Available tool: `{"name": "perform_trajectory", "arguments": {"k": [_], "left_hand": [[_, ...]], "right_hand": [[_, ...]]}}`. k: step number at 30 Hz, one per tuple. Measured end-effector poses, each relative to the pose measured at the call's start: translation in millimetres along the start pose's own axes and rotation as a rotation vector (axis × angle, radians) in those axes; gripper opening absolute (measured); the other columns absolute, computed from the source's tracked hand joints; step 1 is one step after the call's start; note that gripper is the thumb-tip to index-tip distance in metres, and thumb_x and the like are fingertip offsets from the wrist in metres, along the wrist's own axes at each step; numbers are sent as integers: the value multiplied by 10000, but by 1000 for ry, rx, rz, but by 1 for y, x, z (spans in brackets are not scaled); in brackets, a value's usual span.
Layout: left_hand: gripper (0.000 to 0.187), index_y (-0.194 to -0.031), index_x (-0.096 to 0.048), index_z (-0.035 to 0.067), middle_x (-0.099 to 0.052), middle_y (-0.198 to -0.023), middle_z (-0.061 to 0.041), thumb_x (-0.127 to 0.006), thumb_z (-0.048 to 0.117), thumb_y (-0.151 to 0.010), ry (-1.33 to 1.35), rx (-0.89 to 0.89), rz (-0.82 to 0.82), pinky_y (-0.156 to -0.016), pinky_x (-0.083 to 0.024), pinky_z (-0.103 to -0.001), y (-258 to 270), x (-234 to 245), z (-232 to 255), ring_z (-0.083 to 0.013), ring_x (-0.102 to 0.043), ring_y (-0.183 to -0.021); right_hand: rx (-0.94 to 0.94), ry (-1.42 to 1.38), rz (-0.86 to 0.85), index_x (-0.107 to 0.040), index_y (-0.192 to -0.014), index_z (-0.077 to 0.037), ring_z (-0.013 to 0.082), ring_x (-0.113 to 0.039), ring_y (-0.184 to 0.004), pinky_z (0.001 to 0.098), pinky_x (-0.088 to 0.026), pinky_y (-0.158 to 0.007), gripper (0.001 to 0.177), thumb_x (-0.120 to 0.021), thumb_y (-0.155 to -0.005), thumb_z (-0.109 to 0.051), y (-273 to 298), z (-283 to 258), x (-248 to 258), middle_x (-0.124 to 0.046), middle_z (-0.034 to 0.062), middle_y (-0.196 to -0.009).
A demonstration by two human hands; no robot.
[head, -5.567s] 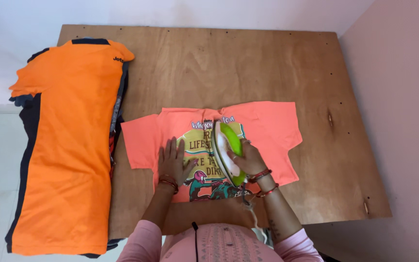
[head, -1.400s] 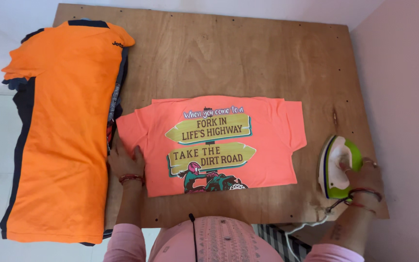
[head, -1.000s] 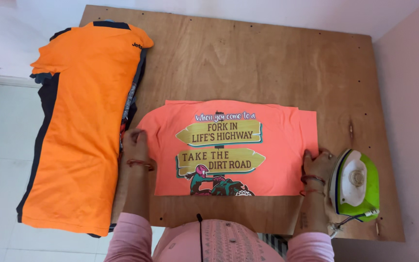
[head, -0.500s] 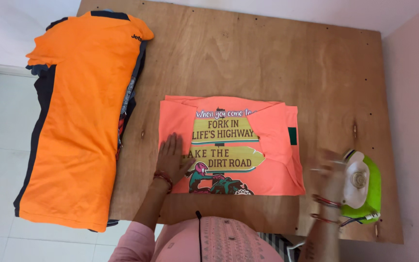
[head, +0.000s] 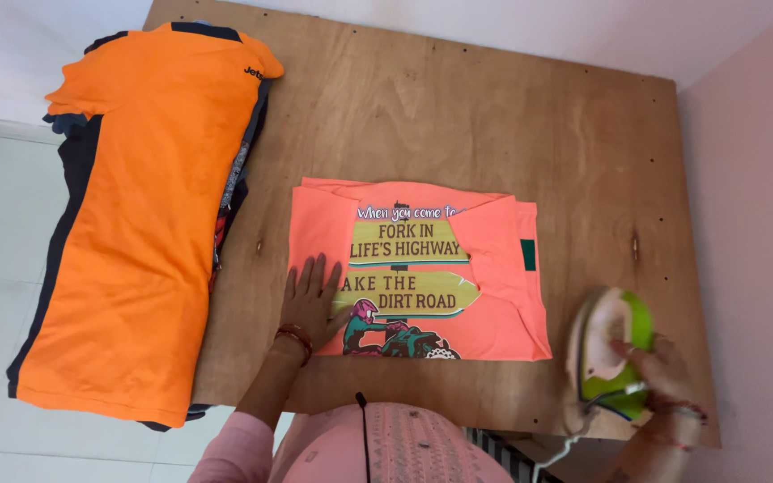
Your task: The person irons a coral-colored t-shirt on a wooden table using a green iron. They smooth the fabric, iron both sides, and fold the shirt. A stack of other shirts is visible on the left.
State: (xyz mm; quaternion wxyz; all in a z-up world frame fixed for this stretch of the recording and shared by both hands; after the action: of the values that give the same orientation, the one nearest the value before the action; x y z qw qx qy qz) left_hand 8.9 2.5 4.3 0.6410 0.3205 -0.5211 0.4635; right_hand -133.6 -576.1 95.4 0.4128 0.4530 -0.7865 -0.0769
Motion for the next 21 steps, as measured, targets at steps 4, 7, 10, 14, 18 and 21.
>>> {"name": "perform_trajectory", "arguments": {"k": [4,7,10,14,18,21], "left_hand": [[957,-1596,-214,201,-171,-1668,-122,-515,733,-860,-67,77,-185,-1174,-40,-661,16,3,-5,-302,-132,-1542],[951,-1604,-227,182,-197,-1671,-130,-516,718,-874,-26,42,-59,-1189,-55,-646,21,4,-4,-310,-152,-1545],[938,-1604,-253,170,-222,-1665,-142,-524,703,-881,16,26,17,-1200,-66,-629,25,0,-5,-320,-172,-1544],[913,-1599,-283,157,-249,-1664,-145,-528,679,-890,9,8,64,-1208,-72,-622,26,0,-5,-320,-188,-1545],[918,-1587,-300,133,-267,-1649,-151,-530,676,-884,8,12,72,-1211,-76,-623,25,2,-4,-313,-198,-1540],[942,-1566,-309,75,-276,-1644,-158,-531,685,-883,3,22,61,-1208,-81,-622,24,3,-4,-312,-205,-1535]], "right_hand": [[396,14,-125,-643,-1237,9,203,-649,-933,349,-524,-819,486,-773,-817,-198,34,-50,-65,-700,115,-1038],[559,111,-191,-605,-1261,-12,196,-649,-977,346,-518,-860,503,-757,-816,-191,33,-80,-118,-692,84,-1049],[605,-1,-217,-632,-1163,20,194,-607,-932,342,-511,-783,385,-741,-814,-98,3,-104,-165,-597,82,-1047],[578,-186,-280,-658,-1075,17,136,-601,-800,307,-508,-650,273,-727,-819,-50,-36,-134,-187,-624,49,-912],[447,-70,-298,-662,-979,56,157,-581,-636,338,-476,-563,231,-756,-936,-150,-46,-153,-192,-630,80,-750],[418,-72,-333,-632,-1012,15,134,-601,-611,334,-496,-538,285,-775,-898,-204,-30,-150,-201,-643,51,-741]]}}
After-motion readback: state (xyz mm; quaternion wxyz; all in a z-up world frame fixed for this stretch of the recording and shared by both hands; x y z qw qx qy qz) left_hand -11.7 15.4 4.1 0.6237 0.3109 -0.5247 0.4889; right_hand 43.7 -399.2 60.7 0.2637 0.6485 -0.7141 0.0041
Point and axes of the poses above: each hand's wrist, its own y-axis away from the middle knuckle, its own x-axis out of the back of the hand, z = x × y, the point moved 5 cm from there along -y, towards the middle knuckle
